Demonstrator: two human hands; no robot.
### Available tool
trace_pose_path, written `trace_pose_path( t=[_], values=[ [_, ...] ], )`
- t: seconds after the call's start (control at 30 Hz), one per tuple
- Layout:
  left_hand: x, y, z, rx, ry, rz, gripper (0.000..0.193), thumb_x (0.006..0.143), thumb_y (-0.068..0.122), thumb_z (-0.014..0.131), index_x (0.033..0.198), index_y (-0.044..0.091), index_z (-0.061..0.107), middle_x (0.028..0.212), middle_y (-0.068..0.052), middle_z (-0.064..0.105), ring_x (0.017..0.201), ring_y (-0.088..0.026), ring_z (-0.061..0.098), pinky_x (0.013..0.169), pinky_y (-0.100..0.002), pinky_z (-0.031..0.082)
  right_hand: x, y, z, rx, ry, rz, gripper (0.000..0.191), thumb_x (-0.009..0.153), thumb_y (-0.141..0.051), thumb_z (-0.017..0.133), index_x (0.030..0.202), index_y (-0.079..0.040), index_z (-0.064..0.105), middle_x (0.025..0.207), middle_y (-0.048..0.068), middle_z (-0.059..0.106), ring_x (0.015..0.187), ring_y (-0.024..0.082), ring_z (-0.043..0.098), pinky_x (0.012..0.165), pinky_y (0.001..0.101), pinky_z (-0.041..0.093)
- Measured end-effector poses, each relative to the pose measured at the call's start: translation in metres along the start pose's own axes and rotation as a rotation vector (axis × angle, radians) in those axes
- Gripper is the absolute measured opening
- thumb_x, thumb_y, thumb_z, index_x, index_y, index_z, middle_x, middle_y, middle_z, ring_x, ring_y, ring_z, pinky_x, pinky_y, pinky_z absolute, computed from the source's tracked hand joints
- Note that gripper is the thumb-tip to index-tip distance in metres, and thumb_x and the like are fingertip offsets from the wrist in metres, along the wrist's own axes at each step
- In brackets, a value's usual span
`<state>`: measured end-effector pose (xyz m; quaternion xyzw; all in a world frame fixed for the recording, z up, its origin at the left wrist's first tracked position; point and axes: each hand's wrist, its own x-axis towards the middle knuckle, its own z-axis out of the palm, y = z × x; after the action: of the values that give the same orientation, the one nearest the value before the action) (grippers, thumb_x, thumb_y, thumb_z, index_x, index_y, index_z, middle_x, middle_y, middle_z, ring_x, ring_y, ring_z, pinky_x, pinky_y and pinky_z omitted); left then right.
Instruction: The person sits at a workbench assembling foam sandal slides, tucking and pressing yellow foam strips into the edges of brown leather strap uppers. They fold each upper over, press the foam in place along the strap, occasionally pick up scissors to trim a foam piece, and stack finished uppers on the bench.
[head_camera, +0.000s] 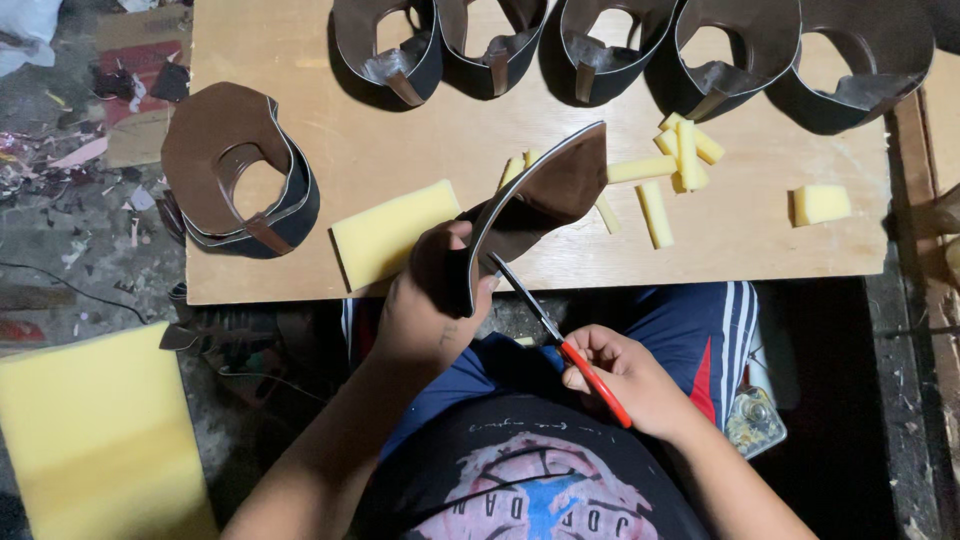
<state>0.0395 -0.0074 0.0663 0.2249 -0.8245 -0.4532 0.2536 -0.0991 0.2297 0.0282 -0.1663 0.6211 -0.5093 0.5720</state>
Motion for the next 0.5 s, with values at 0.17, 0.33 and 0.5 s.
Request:
trace_pose_path(
  t=[0.17,0.33,0.5],
  values=[
    [0.002,0.001,-0.001,0.125,-0.018,0.116,0.047,0.086,0.008,0.079,0.124,0.001,0.053,0.126,-0.017,0.059,0.114,-0.034,0.063,0.095,-0.037,0.053,0.001,0.000,0.002,0.019,-0.005,0.010,0.027,0.085,-0.015,0.079,0.101,-0.003,0.061,0.073,-0.003,0.058,0.056,0.004,0.047,0.050,0.0220,0.038],
    [-0.001,0.008,-0.008,-0.046,-0.041,0.059,0.055,0.086,0.004,0.075,0.136,0.001,0.051,0.125,-0.017,0.060,0.118,-0.031,0.064,0.101,-0.035,0.051,-0.001,0.001,0.002,0.000,0.043,0.034,0.025,0.084,-0.012,0.078,0.099,-0.003,0.060,0.072,0.000,0.061,0.052,0.005,0.049,0.047,0.0221,0.040],
    [-0.001,0.006,-0.011,-0.175,0.011,0.031,0.056,0.087,0.001,0.076,0.138,0.000,0.052,0.129,-0.014,0.062,0.122,-0.025,0.063,0.105,-0.035,0.050,-0.007,0.002,-0.005,-0.080,0.058,-0.027,0.022,0.089,-0.010,0.076,0.095,-0.002,0.056,0.080,0.003,0.068,0.064,0.008,0.059,0.058,0.0247,0.048]
  ],
)
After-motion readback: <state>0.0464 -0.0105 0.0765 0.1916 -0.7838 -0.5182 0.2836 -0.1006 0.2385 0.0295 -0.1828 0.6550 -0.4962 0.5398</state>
